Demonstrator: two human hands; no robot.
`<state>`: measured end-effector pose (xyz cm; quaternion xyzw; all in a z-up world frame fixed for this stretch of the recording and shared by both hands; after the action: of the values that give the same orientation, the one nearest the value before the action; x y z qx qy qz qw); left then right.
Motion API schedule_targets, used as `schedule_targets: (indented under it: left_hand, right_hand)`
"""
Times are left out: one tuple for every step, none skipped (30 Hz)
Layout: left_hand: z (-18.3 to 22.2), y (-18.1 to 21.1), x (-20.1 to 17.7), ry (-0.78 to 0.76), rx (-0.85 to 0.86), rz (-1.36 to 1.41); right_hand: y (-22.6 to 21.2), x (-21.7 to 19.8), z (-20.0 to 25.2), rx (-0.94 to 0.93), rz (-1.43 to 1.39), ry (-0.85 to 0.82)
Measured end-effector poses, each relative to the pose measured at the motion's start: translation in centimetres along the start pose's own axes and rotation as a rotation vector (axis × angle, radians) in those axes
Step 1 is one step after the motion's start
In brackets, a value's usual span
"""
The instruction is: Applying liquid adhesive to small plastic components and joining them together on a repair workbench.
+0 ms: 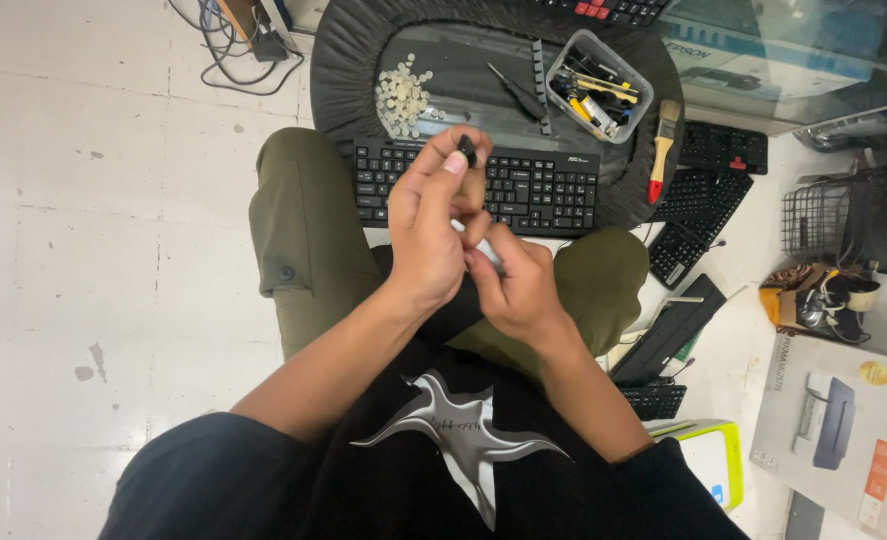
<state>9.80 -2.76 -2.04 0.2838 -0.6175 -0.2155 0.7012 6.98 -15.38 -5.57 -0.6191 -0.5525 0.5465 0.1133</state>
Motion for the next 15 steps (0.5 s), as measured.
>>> schedule_targets:
  left_hand:
    - [-0.4,0.7,-0.4,0.0,-0.005,-0.001]
    - [-0.7,1.6,-0.8,-0.011,0.026,-0.001]
    - [-1.2,2.4,-1.1,-0.024,0.058,0.001]
    - [-1.5,2.8,-1.1,-0.026,0.055,0.001]
    - [-1.7,3.1,-1.1,-0.05,0.052,0.01]
    - [-1.8,3.5,-1.0,-0.073,0.049,0.019]
    - [-1.6,3.4,-1.3,-0.073,0.058,0.019]
    - [-1.5,3.1,-1.2,-0.122,0.032,0.017]
    - [-1.4,2.9,-1.0,-0.176,0.001,0.013]
    - [-1.2,2.1,-1.5,-0.181,0.005,0.01]
    - [-1.0,1.1,-1.9,-0.184,-0.003,-0.003]
    - [-0.8,0.1,-2.3,-0.188,-0.011,-0.017]
    - [-0.5,-0.5,-2.7,-0.191,-0.011,-0.014]
    - [-0.2,-1.3,-2.9,-0.226,-0.046,0.039]
    - [0.3,-2.0,-3.3,-0.255,-0.079,0.091]
  right_hand:
    - [-0.7,-0.5,-0.1,0.005,0.0,0.002]
    - [-0.9,-0.1,0.0,0.089,-0.074,-0.128]
    - [-1.2,0.2,0.1,0.169,-0.146,-0.258]
    - [-1.2,0.4,0.3,0.172,-0.145,-0.255]
    - [-1.2,0.4,0.5,0.188,-0.172,-0.227]
    - [-1.3,0.4,0.8,0.205,-0.199,-0.199]
    - [-1.3,0.6,1.1,0.197,-0.199,-0.203]
    - [-1.0,0.3,1.4,0.233,-0.348,-0.092]
    - [-0.6,-0.1,1.6,0.27,-0.496,0.026]
    - [-0.3,-0.2,1.2,0.264,-0.496,0.028]
    - [-0.4,-0.7,0.8,0.18,-0.656,0.116]
    - [-0.3,-1.3,0.4,0.092,-0.814,0.203]
    - [-0.9,-1.8,-0.3,0.091,-0.81,0.204]
    - [-1.5,-2.7,-0.8,0.061,-0.836,0.281]
    - [-2.2,-3.5,-1.3,0.035,-0.866,0.355]
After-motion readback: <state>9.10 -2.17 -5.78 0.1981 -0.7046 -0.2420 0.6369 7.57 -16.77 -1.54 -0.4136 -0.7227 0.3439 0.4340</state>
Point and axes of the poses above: each hand's wrist, its own z-axis away from the middle knuckle, its own x-axis out of the palm, y = z × x, the point moved 6 cm from there along -z, towards the middle knuckle, and after that the axes turned 4 degrees about -x, right-handed, at the moved point
